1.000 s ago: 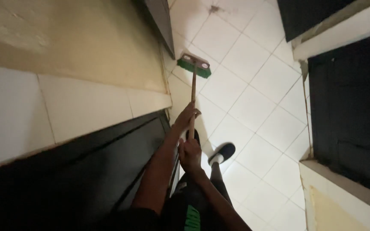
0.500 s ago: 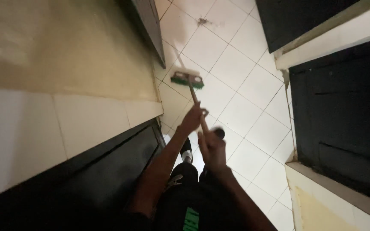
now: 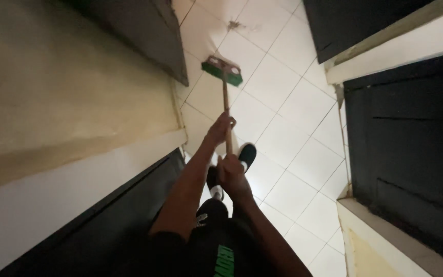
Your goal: Sweep debris on a tiled floor into a pile and move it through a hallway into a living area.
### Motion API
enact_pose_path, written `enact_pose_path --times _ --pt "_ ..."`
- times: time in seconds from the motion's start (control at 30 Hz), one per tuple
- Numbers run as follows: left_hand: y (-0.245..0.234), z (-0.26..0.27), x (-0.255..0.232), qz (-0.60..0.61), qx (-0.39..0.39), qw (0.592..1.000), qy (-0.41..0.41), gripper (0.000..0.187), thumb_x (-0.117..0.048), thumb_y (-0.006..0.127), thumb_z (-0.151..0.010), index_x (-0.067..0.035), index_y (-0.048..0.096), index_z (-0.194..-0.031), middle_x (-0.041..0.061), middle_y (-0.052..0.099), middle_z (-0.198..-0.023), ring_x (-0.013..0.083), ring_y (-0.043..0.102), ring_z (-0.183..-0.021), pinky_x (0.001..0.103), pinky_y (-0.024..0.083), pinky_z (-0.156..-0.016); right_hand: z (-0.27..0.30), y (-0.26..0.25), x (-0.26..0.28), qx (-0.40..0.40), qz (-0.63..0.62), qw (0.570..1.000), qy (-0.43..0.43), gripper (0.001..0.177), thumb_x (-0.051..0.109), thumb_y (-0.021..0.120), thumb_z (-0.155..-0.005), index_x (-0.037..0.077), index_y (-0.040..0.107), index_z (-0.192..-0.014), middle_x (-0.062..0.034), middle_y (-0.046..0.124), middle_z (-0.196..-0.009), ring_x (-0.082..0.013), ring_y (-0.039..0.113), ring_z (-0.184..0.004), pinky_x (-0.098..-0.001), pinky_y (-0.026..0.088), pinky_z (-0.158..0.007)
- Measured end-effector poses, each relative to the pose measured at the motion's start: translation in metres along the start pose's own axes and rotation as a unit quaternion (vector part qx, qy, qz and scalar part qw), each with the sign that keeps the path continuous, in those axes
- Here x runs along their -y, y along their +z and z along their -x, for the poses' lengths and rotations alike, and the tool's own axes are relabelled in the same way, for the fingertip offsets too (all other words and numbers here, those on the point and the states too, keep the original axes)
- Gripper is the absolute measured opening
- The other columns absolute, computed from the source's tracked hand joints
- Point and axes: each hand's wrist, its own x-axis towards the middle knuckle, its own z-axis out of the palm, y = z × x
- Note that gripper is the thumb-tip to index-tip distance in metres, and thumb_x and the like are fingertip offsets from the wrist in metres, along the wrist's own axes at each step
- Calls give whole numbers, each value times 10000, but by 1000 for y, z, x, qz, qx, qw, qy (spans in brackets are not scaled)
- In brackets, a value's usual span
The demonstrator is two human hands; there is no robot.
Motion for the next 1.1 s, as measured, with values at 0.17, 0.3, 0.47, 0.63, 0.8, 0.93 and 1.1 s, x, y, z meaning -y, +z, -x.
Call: enact_pose_path --times 0.17,0.3,0.47,0.63,0.8,0.93,1.1 --pt "-26 -70 -54 15 12 996 -85 168 -217 654 -986 -87 657 -1092 219 589 -1353 366 587 -1216 460 521 -976 -39 -7 -52 -50 -27 997 60 286 100 617 -1025 32 580 -749 -132 576 -707 -264 577 -602 -390 473 -539" --pt "-38 -91 -87 -33 -10 996 -78 194 -269 660 -1002 -110 656 -1113 147 640 -1280 325 662 -1149 424 561 -936 -71 -76 -28 8 -31 995 99 268 157 617 -1030 26 628 -796 -112 554 -680 -244 573 -567 -410 463 -524" --pt "-52 -30 -156 -10 -12 997 -73 226 -260 680 -949 -89 649 -1093 143 644 -1257 337 688 -1062 450 575 -851 -29 -82 -63 144 17 989 2 273 188 639 -994 51 641 -759 -119 568 -696 -273 585 -617 -419 461 -511" --pt "-39 -47 -123 14 93 972 -215 134 -226 579 -1023 -114 593 -1095 135 618 -1276 304 731 -1002 435 627 -773 -33 -37 -114 175 50 980 -79 328 213 647 -976 74 622 -680 -119 536 -652 -288 572 -662 -439 473 -580" --pt "-71 -139 -105 21 -7 982 -186 82 -201 590 -995 -141 596 -1050 146 646 -1228 360 722 -951 473 588 -743 -122 -36 -127 84 -12 993 81 356 189 678 -1001 13 607 -700 -128 570 -664 -251 564 -596 -401 459 -551" --pt "-85 -204 -82 61 -31 991 -117 132 -159 532 -948 -146 571 -1074 165 599 -1197 301 751 -954 431 623 -714 -192 -47 -133 31 -41 996 71 310 154 684 -991 10 620 -723 -112 588 -663 -203 563 -572 -363 464 -536" --pt "-153 -206 -133 -78 13 989 -127 103 -242 560 -1005 -151 576 -1051 152 618 -1052 362 673 -904 536 538 -676 -224 -69 -95 66 -33 980 185 320 179 691 -983 4 643 -720 -97 594 -580 -200 523 -445 -365 405 -433"
